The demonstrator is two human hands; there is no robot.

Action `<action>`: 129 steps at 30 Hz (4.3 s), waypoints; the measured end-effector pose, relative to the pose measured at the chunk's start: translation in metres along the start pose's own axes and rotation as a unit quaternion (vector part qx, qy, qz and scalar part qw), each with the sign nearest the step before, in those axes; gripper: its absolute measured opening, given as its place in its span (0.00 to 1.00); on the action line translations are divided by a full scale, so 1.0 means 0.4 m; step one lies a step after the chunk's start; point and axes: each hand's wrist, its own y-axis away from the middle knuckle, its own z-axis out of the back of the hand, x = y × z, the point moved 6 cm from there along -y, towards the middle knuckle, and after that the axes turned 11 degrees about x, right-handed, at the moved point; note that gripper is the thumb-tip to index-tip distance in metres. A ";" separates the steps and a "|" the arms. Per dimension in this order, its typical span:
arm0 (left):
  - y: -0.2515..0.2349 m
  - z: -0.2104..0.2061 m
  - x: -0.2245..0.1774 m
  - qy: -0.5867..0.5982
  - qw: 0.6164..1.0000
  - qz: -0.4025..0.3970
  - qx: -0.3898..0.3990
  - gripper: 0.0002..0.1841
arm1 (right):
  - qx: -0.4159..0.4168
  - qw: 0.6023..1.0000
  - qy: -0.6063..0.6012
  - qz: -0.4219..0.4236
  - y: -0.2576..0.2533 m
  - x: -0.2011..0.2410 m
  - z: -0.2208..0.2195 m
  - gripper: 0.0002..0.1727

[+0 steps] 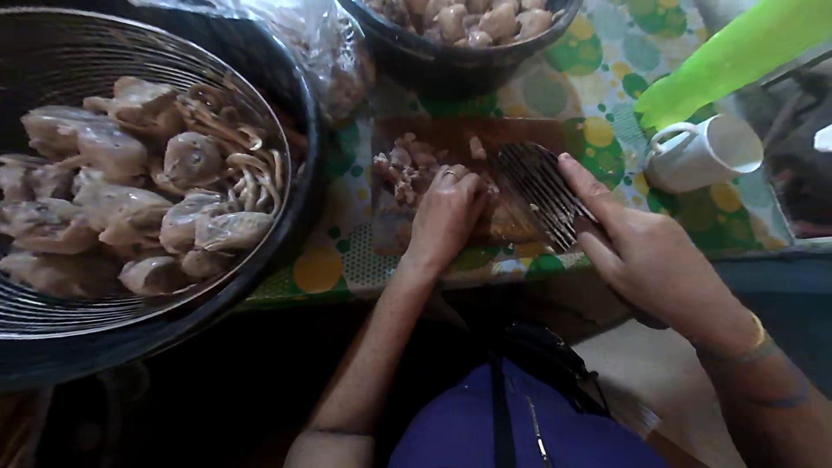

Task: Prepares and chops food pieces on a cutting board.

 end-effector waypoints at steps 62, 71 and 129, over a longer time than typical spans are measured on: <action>-0.108 0.052 0.015 -0.218 0.973 -0.001 0.073 0.15 | -0.077 0.933 -0.331 -0.121 0.183 -0.164 0.032 0.36; -0.206 -0.132 -0.245 -0.125 0.935 -0.108 0.315 0.21 | -0.122 0.906 -0.364 -0.179 0.235 -0.198 0.005 0.35; -0.075 -0.077 -0.065 0.075 0.993 -0.078 0.057 0.07 | -0.040 0.994 -0.085 -0.063 0.091 -0.093 0.007 0.36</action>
